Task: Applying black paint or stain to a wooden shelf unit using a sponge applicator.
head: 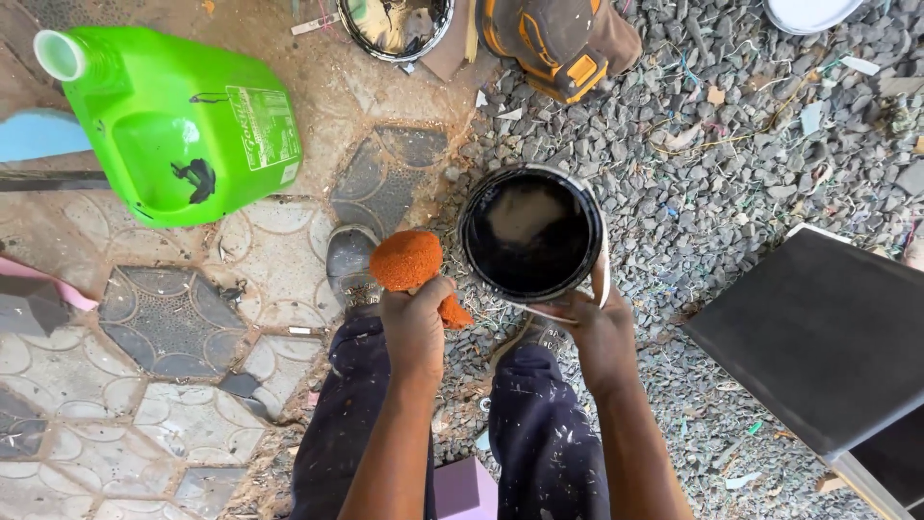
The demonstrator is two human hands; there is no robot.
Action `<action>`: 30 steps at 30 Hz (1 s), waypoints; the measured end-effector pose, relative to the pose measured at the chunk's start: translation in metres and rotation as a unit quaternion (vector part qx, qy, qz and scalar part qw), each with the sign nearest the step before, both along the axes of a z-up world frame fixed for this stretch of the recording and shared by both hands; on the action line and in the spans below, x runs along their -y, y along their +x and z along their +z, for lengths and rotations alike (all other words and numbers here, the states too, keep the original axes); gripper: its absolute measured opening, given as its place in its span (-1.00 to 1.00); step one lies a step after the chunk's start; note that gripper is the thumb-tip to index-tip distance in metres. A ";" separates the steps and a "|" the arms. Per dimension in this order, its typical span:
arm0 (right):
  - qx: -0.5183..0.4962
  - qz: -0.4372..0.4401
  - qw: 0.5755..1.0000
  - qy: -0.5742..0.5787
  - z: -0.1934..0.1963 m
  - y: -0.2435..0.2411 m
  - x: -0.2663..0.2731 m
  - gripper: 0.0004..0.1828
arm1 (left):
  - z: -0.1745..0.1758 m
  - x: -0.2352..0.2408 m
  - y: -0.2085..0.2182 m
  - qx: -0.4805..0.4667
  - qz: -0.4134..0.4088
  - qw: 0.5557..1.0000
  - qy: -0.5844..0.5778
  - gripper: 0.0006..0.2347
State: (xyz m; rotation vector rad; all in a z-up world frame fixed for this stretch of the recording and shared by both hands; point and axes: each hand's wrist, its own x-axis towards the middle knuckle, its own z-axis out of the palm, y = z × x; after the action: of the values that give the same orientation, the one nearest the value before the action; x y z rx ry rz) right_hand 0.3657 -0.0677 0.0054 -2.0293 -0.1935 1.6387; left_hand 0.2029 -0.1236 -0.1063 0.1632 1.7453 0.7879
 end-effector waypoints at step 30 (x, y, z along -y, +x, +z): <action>0.000 -0.024 0.994 -0.104 0.013 0.019 0.037 -0.25 | 0.068 -0.047 -0.043 0.072 -0.318 0.944 -0.045 -0.82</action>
State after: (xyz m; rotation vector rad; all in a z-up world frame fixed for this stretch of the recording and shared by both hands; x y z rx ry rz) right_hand 0.3843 -0.1049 0.0181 -2.1680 0.0272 1.6901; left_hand 0.1602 -0.0767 -0.0387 0.5620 1.4547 0.2368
